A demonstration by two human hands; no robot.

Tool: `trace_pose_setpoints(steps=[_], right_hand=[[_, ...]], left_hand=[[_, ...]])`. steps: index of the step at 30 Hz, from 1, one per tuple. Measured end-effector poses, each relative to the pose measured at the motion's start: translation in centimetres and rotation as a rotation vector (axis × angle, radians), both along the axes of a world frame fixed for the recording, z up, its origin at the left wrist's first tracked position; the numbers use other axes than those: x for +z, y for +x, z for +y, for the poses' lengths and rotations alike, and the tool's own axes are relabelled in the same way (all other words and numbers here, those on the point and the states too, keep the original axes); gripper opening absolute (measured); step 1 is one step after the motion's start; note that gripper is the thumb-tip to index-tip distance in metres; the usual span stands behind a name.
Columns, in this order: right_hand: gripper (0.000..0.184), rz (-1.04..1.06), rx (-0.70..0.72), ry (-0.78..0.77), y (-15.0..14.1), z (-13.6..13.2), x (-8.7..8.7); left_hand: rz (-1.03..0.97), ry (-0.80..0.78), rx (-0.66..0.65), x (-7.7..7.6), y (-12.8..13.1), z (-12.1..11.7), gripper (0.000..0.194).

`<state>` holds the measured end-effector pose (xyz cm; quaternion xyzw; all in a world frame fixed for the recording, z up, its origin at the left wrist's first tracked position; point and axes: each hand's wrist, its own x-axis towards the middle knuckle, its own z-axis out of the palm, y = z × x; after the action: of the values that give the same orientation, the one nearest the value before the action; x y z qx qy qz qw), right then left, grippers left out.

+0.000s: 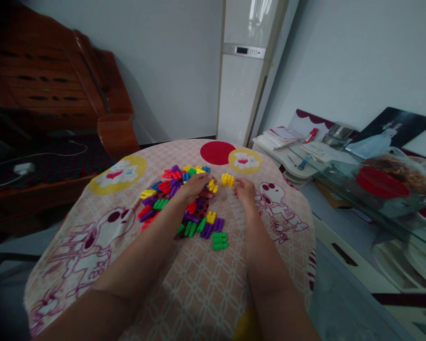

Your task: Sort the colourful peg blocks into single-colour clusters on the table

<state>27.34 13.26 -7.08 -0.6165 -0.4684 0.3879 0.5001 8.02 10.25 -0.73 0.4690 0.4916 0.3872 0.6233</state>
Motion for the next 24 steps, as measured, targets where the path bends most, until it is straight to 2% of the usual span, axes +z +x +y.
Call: trace_pose_setpoints(steps=[4,6,8,11,14,17,20,24], right_hand=[[0.03,0.017,0.012,0.014,0.0,-0.1,-0.1],[0.029,0.013,0.013,0.011,0.0,0.0,-0.2],[0.029,0.006,0.013,0.014,0.1,0.2,-0.4],[0.029,-0.002,0.019,0.028,0.1,0.4,-0.7],[0.029,-0.007,0.021,0.024,0.2,0.4,-0.8],[0.03,-0.011,0.019,0.018,0.2,0.4,-0.8],[0.03,-0.022,0.023,0.032,0.1,0.3,-0.8],[0.031,-0.031,0.018,0.023,0.1,0.3,-0.8]], left_hand=[[-0.13,-0.129,0.041,-0.4,1.9,1.3,0.025],[-0.154,-0.107,0.056,-0.6,2.3,1.8,0.021],[-0.095,-0.015,0.021,-0.7,2.5,2.1,0.02],[0.198,0.14,-0.04,-1.0,2.5,2.6,0.035],[0.626,0.295,0.01,-1.2,2.5,3.1,0.049],[0.916,0.408,-0.009,-1.4,2.8,3.7,0.045],[1.036,0.422,-0.067,-1.5,3.2,4.2,0.035],[1.069,0.432,-0.05,-1.7,3.2,4.4,0.034]])
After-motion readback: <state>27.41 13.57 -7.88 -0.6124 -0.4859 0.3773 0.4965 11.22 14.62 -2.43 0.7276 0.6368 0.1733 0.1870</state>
